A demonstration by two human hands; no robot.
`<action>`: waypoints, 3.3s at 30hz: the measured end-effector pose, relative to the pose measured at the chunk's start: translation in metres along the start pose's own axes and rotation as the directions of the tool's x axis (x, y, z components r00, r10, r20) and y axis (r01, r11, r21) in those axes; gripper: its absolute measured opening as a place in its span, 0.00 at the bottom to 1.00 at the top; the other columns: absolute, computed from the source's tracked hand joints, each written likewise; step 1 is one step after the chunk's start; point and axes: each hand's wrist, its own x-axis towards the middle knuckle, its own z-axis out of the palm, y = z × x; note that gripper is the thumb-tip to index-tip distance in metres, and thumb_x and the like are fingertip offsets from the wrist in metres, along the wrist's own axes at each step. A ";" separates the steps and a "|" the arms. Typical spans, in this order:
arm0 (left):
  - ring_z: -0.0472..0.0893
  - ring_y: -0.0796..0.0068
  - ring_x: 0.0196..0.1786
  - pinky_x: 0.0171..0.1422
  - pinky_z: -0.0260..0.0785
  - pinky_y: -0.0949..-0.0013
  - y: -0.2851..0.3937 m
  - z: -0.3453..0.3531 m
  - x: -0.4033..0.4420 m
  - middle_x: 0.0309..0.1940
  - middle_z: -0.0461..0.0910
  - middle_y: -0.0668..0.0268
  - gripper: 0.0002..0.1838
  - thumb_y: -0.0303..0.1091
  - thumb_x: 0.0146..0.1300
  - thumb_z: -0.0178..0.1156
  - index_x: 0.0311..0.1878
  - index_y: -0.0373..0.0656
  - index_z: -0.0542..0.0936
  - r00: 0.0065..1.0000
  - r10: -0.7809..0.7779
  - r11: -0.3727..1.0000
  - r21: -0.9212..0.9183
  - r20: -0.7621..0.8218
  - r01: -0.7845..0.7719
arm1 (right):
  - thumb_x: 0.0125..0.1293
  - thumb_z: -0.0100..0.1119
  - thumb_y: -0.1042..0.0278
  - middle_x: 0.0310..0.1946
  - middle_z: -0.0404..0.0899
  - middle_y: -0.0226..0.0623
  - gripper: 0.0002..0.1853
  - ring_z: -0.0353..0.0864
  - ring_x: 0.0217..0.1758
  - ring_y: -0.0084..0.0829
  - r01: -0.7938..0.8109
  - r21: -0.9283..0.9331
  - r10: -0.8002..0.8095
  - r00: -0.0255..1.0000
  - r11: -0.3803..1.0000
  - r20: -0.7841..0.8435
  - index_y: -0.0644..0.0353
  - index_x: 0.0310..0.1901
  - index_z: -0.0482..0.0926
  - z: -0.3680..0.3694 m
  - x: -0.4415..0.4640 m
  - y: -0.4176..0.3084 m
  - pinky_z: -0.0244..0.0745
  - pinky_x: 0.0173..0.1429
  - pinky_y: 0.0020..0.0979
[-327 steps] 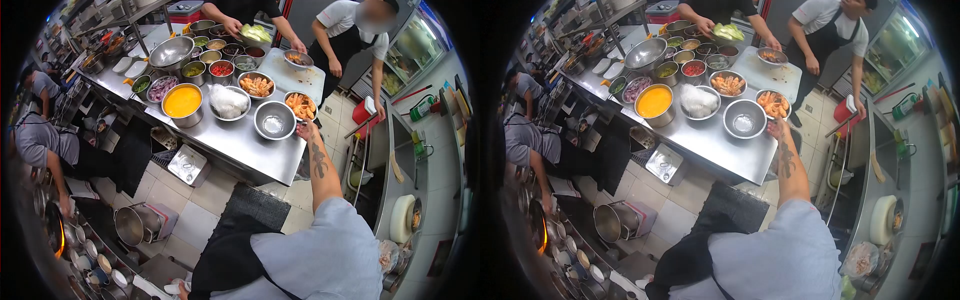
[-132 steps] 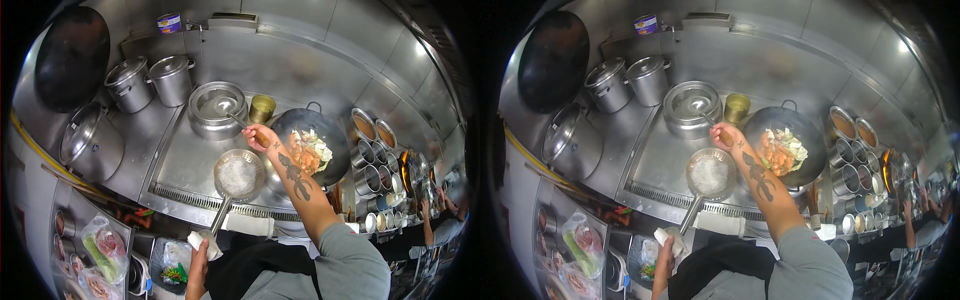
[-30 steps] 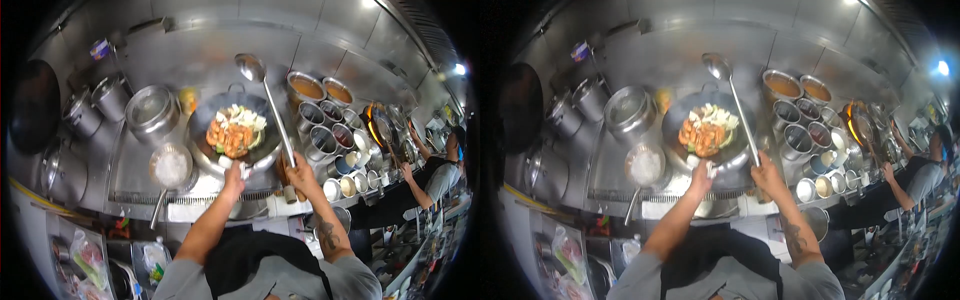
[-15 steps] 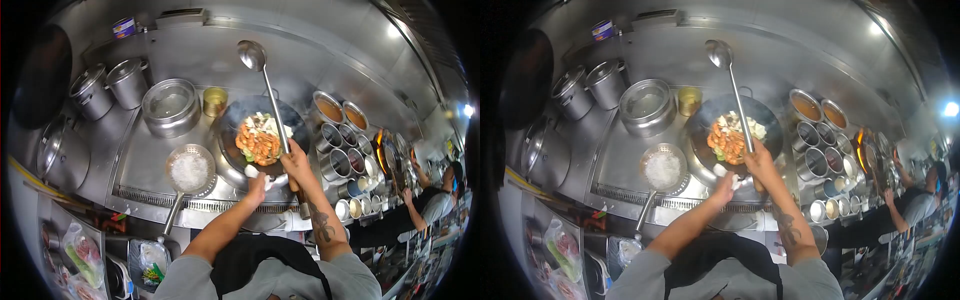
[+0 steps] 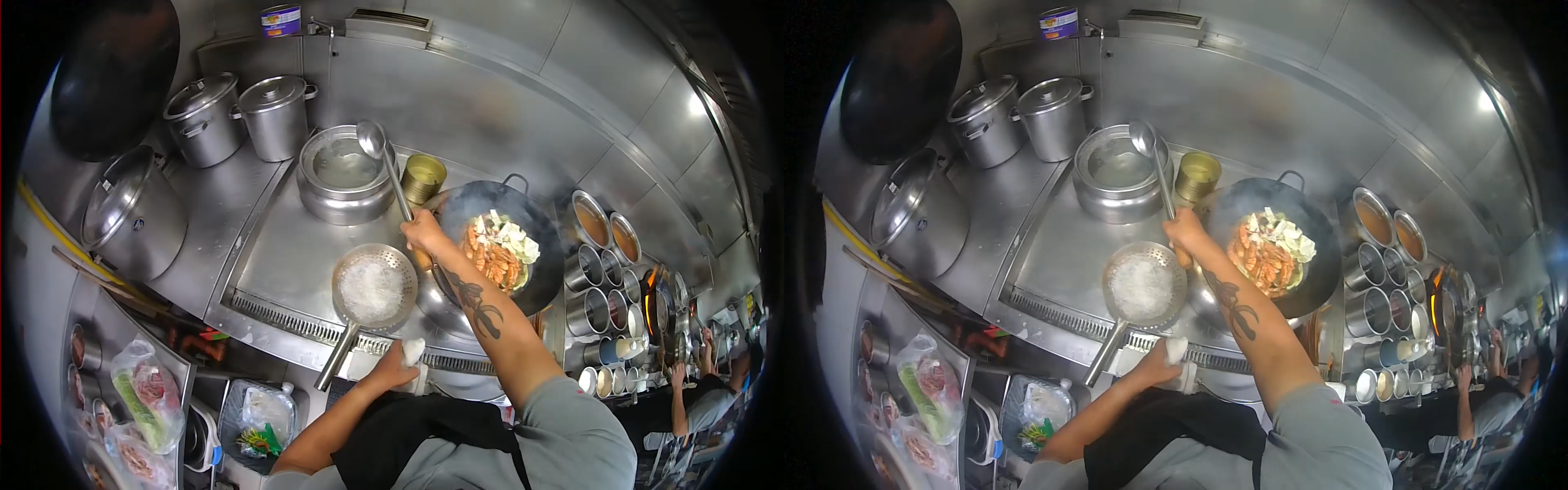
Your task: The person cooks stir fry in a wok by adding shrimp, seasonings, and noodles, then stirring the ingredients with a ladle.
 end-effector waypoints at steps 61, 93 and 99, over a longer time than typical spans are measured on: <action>0.76 0.48 0.49 0.55 0.69 0.54 0.155 0.173 -0.029 0.49 0.74 0.45 0.35 0.33 0.55 0.63 0.65 0.29 0.64 0.847 0.488 0.571 0.655 0.213 -0.494 | 0.65 0.55 0.77 0.21 0.69 0.28 0.15 0.67 0.13 0.17 0.225 0.866 0.585 0.659 0.447 -0.473 0.63 0.54 0.71 -0.127 -0.832 0.134 0.63 0.17 0.21; 0.81 0.45 0.46 0.52 0.73 0.54 0.340 0.980 0.193 0.39 0.82 0.44 0.17 0.39 0.55 0.64 0.40 0.33 0.83 0.376 0.582 0.572 -0.034 0.721 -0.819 | 0.66 0.62 0.71 0.31 0.76 0.27 0.15 0.73 0.34 0.16 -0.215 0.927 0.945 -0.049 0.306 -0.323 0.68 0.51 0.73 -0.196 -0.873 0.197 0.70 0.39 0.21; 0.78 0.42 0.36 0.43 0.69 0.48 0.367 0.937 0.183 0.29 0.79 0.45 0.11 0.35 0.56 0.63 0.31 0.34 0.80 0.330 0.548 0.504 0.011 0.768 -0.863 | 0.66 0.61 0.73 0.31 0.75 0.27 0.15 0.73 0.34 0.17 -0.274 0.889 0.913 -0.078 0.368 -0.402 0.68 0.51 0.73 -0.204 -0.873 0.202 0.70 0.39 0.21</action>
